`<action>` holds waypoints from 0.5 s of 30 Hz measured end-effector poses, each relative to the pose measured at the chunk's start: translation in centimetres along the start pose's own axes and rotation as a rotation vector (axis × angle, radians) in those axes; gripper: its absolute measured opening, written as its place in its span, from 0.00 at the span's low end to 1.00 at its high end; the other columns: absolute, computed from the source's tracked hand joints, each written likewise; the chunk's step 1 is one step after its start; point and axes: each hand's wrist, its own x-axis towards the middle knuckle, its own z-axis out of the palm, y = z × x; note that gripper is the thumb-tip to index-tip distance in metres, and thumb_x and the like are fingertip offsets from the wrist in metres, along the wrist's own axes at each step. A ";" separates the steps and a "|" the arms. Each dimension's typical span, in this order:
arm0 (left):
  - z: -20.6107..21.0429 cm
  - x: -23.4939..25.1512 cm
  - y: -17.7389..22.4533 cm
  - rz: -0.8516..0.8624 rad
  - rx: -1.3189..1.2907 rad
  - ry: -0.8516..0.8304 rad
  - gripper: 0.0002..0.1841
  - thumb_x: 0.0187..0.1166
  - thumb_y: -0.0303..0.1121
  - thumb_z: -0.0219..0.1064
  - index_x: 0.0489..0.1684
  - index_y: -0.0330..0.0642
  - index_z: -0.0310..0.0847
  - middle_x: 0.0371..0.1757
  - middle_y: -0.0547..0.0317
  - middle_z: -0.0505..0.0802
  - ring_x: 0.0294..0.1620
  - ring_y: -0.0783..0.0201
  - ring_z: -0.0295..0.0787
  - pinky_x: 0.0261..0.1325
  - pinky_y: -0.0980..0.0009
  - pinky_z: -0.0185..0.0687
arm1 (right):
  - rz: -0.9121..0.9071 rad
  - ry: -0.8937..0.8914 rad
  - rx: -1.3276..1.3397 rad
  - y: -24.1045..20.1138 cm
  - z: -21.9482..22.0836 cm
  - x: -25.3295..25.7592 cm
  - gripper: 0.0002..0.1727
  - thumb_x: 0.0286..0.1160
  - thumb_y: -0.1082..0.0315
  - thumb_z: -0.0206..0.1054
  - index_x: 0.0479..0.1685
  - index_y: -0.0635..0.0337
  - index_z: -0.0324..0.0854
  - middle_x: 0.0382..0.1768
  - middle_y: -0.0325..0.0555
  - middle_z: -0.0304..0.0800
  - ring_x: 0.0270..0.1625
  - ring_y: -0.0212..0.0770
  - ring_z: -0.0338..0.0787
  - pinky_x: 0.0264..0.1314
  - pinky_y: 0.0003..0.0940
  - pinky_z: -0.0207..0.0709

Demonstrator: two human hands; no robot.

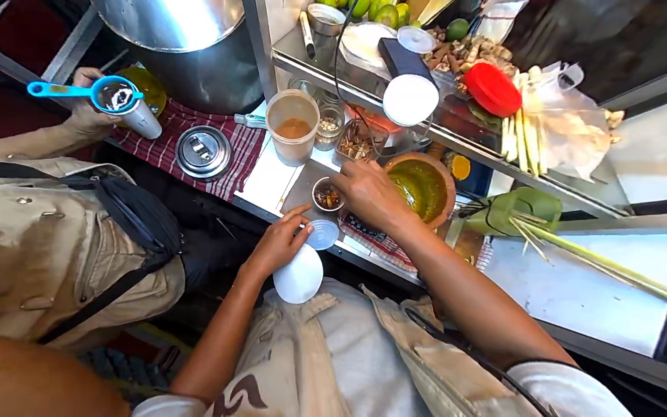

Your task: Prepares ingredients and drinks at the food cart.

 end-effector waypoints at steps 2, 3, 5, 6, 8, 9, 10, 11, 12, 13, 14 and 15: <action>0.8 0.2 0.1 0.009 0.021 -0.013 0.18 0.92 0.42 0.54 0.50 0.39 0.87 0.84 0.57 0.77 0.67 0.64 0.87 0.68 0.60 0.85 | -0.019 -0.060 -0.049 0.1 0.5 0.2 0.15 0.89 0.63 0.55 0.47 0.61 0.86 0.42 0.54 0.88 0.50 0.56 0.88 0.56 0.55 0.75; 1.1 0.3 0.1 0.011 0.030 -0.016 0.18 0.92 0.42 0.54 0.49 0.39 0.86 0.85 0.56 0.76 0.66 0.63 0.88 0.66 0.59 0.85 | -0.032 -0.075 -0.033 0.2 0.7 0.2 0.15 0.90 0.64 0.54 0.46 0.62 0.86 0.42 0.54 0.90 0.51 0.56 0.89 0.58 0.55 0.75; 1.5 0.5 0.2 0.011 0.052 -0.015 0.18 0.92 0.43 0.54 0.49 0.40 0.87 0.86 0.58 0.75 0.63 0.64 0.90 0.64 0.60 0.86 | -0.072 -0.086 0.024 0.4 0.7 0.2 0.15 0.89 0.65 0.55 0.43 0.61 0.87 0.41 0.52 0.92 0.52 0.53 0.91 0.61 0.54 0.75; 1.6 0.6 0.2 0.013 0.065 -0.014 0.18 0.92 0.43 0.54 0.49 0.40 0.87 0.86 0.58 0.75 0.61 0.64 0.90 0.62 0.60 0.87 | -0.094 -0.083 0.042 0.6 0.4 0.3 0.15 0.88 0.65 0.55 0.43 0.60 0.88 0.42 0.51 0.92 0.52 0.52 0.91 0.62 0.53 0.75; 1.7 0.6 0.3 0.018 0.078 -0.012 0.18 0.92 0.43 0.54 0.50 0.40 0.86 0.86 0.58 0.75 0.58 0.64 0.92 0.59 0.59 0.88 | -0.127 -0.067 0.041 0.8 -0.1 0.5 0.13 0.87 0.67 0.57 0.45 0.58 0.89 0.43 0.50 0.92 0.52 0.51 0.90 0.60 0.52 0.75; 1.8 0.6 0.3 0.020 0.084 -0.010 0.18 0.92 0.43 0.54 0.50 0.40 0.86 0.86 0.58 0.75 0.56 0.63 0.92 0.58 0.59 0.89 | -0.141 -0.066 0.026 0.8 -0.2 0.5 0.12 0.86 0.69 0.57 0.45 0.59 0.88 0.42 0.50 0.91 0.51 0.52 0.90 0.59 0.52 0.74; 1.8 0.6 0.3 0.016 0.094 -0.011 0.18 0.92 0.43 0.53 0.51 0.40 0.86 0.86 0.59 0.75 0.56 0.63 0.92 0.57 0.59 0.89 | -0.155 -0.072 0.002 0.9 -0.2 0.6 0.11 0.84 0.71 0.58 0.45 0.59 0.88 0.42 0.51 0.91 0.51 0.53 0.89 0.59 0.52 0.74; 1.9 0.5 0.4 0.013 0.103 -0.013 0.18 0.92 0.43 0.53 0.51 0.40 0.86 0.86 0.59 0.75 0.55 0.64 0.92 0.57 0.59 0.89 | -0.165 -0.085 -0.015 1.0 0.0 0.6 0.10 0.83 0.72 0.58 0.45 0.61 0.87 0.41 0.52 0.90 0.51 0.54 0.89 0.60 0.54 0.74; 1.9 0.5 0.4 0.011 0.109 -0.016 0.19 0.92 0.44 0.52 0.51 0.40 0.86 0.86 0.59 0.75 0.56 0.64 0.92 0.57 0.59 0.89 | -0.168 -0.097 -0.026 1.0 0.3 0.6 0.10 0.83 0.73 0.58 0.44 0.62 0.87 0.41 0.54 0.90 0.51 0.55 0.89 0.62 0.55 0.74; 1.9 0.5 0.4 0.015 0.112 -0.014 0.19 0.92 0.43 0.52 0.51 0.40 0.86 0.86 0.59 0.75 0.55 0.63 0.93 0.57 0.59 0.89 | -0.168 -0.101 -0.023 1.1 0.8 0.6 0.10 0.83 0.73 0.57 0.43 0.62 0.86 0.41 0.54 0.90 0.51 0.56 0.90 0.64 0.56 0.74; 2.0 0.5 0.4 0.016 0.114 -0.011 0.19 0.92 0.43 0.52 0.51 0.40 0.86 0.86 0.59 0.75 0.53 0.63 0.93 0.56 0.60 0.89 | -0.165 -0.107 -0.014 1.2 1.1 0.6 0.10 0.83 0.73 0.57 0.42 0.63 0.86 0.40 0.55 0.90 0.51 0.56 0.90 0.65 0.56 0.74; 2.0 0.5 0.5 0.015 0.116 -0.010 0.19 0.92 0.43 0.52 0.51 0.40 0.86 0.86 0.59 0.75 0.52 0.63 0.93 0.55 0.60 0.89 | -0.155 -0.114 0.002 1.2 1.2 0.7 0.11 0.83 0.73 0.57 0.41 0.63 0.86 0.40 0.55 0.91 0.51 0.55 0.91 0.65 0.56 0.74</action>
